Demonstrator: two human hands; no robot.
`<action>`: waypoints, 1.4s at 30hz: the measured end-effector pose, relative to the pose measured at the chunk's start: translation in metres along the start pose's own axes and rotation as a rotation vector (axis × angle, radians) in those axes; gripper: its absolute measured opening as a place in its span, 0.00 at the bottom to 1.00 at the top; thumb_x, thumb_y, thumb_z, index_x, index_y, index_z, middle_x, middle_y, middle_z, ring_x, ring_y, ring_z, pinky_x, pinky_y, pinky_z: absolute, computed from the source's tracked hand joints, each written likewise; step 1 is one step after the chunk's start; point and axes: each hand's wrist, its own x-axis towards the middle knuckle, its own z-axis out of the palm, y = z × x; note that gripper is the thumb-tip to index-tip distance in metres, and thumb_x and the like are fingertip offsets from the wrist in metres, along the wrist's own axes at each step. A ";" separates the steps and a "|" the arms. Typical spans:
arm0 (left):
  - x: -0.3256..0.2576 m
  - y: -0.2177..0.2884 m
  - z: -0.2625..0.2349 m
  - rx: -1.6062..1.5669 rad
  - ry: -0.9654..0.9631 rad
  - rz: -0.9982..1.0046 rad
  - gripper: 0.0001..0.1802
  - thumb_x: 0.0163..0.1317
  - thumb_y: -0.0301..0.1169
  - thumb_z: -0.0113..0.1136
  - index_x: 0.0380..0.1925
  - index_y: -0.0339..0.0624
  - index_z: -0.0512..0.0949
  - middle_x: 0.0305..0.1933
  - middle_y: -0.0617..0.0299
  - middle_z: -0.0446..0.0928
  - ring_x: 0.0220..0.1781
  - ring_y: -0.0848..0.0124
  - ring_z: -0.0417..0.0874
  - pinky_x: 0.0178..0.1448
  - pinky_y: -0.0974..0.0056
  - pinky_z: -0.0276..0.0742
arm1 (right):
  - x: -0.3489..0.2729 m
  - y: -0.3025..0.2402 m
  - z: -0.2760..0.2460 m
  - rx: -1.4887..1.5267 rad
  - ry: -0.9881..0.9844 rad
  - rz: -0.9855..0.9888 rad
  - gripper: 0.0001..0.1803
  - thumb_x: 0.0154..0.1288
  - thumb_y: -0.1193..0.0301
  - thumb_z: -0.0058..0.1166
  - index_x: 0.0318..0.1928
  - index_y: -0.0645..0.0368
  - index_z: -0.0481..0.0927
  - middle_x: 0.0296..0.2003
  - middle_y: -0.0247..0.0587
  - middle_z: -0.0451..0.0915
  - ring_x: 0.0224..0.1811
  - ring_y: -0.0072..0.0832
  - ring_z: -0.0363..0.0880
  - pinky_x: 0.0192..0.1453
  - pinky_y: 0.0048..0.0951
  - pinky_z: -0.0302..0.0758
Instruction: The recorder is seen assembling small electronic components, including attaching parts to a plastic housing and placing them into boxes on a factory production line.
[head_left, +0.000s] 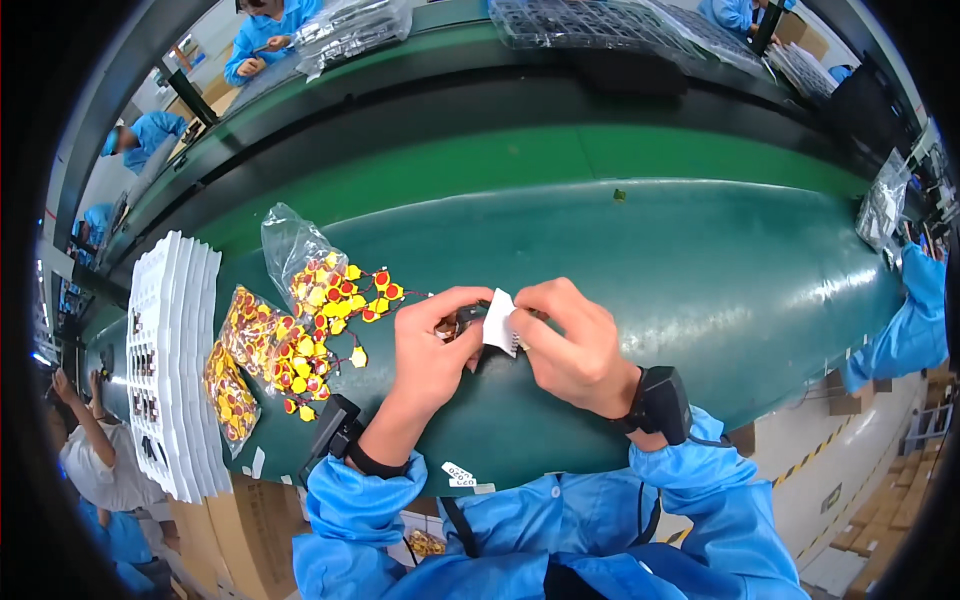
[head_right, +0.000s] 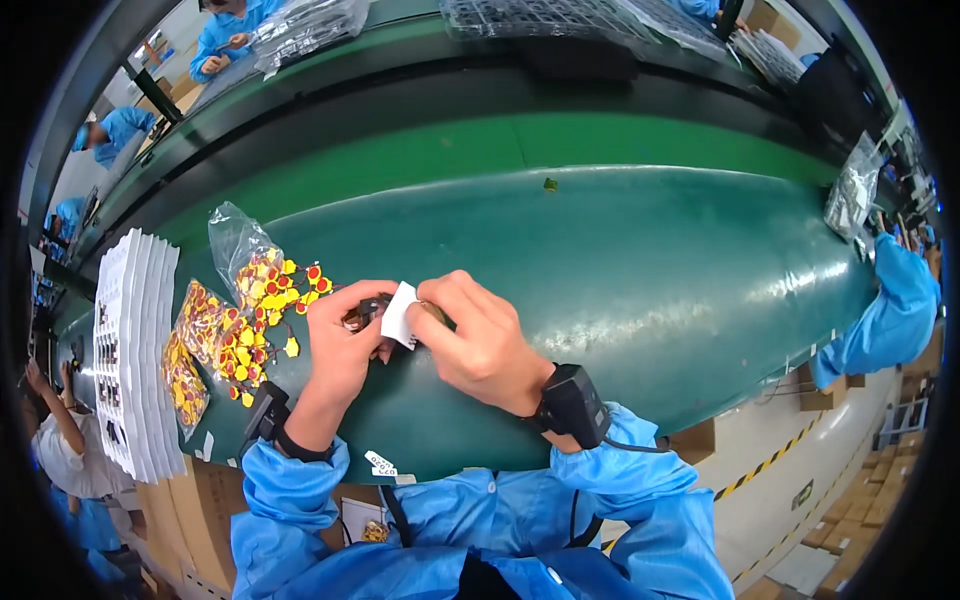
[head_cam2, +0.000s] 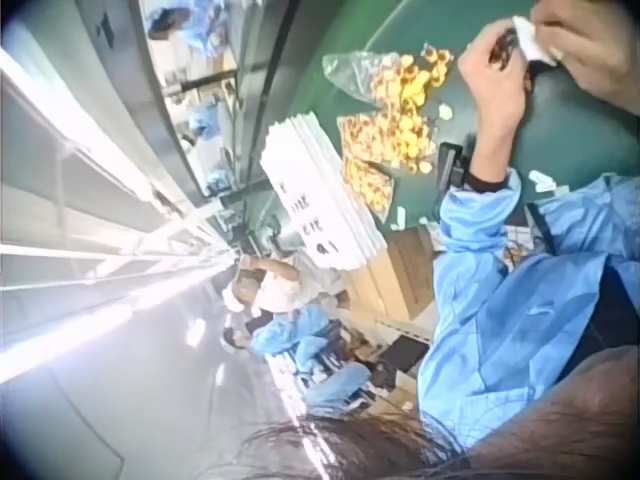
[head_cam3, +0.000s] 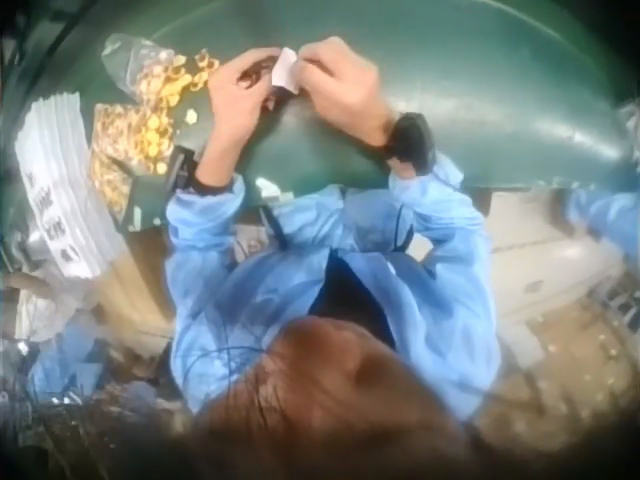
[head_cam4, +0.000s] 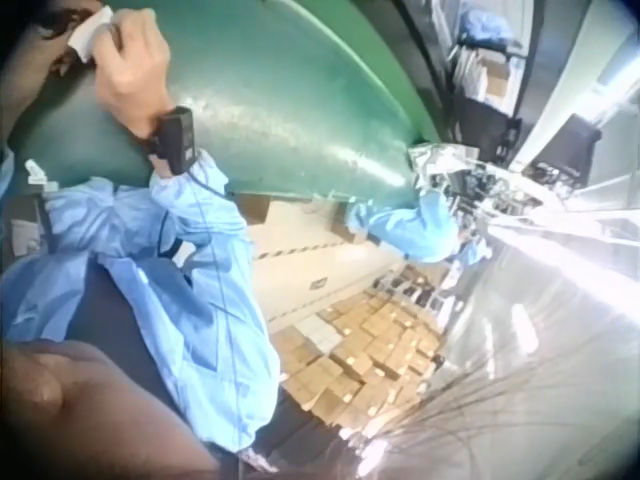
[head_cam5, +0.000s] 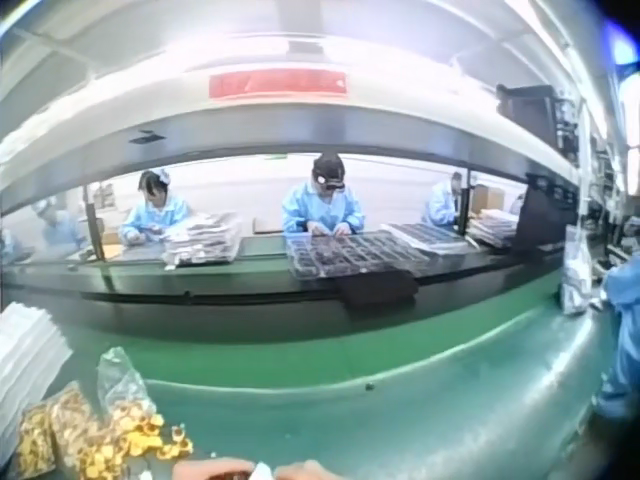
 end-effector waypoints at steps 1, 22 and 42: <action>0.000 0.003 0.000 0.002 -0.005 0.002 0.09 0.61 0.16 0.59 0.41 0.32 0.82 0.20 0.66 0.76 0.18 0.82 0.72 0.21 0.75 0.63 | 0.000 0.000 0.000 -0.004 0.004 0.001 0.18 0.37 0.91 0.54 0.34 0.65 0.80 0.33 0.42 0.79 0.32 0.37 0.78 0.31 0.32 0.75; 0.018 -0.018 -0.029 -0.204 -0.098 -0.113 0.05 0.71 0.25 0.55 0.42 0.34 0.73 0.21 0.65 0.65 0.18 0.82 0.60 0.18 0.76 0.55 | -0.250 -0.110 -0.134 -0.403 0.576 0.668 0.08 0.51 0.78 0.60 0.34 0.65 0.82 0.31 0.48 0.80 0.29 0.41 0.80 0.31 0.34 0.76; 0.010 -0.030 -0.054 0.974 0.072 0.464 0.11 0.65 0.28 0.61 0.44 0.35 0.84 0.31 0.47 0.79 0.26 0.55 0.76 0.31 0.54 0.72 | -0.474 0.131 -0.292 -0.819 0.006 1.566 0.34 0.61 0.60 0.56 0.66 0.61 0.69 0.49 0.61 0.80 0.58 0.55 0.74 0.59 0.55 0.71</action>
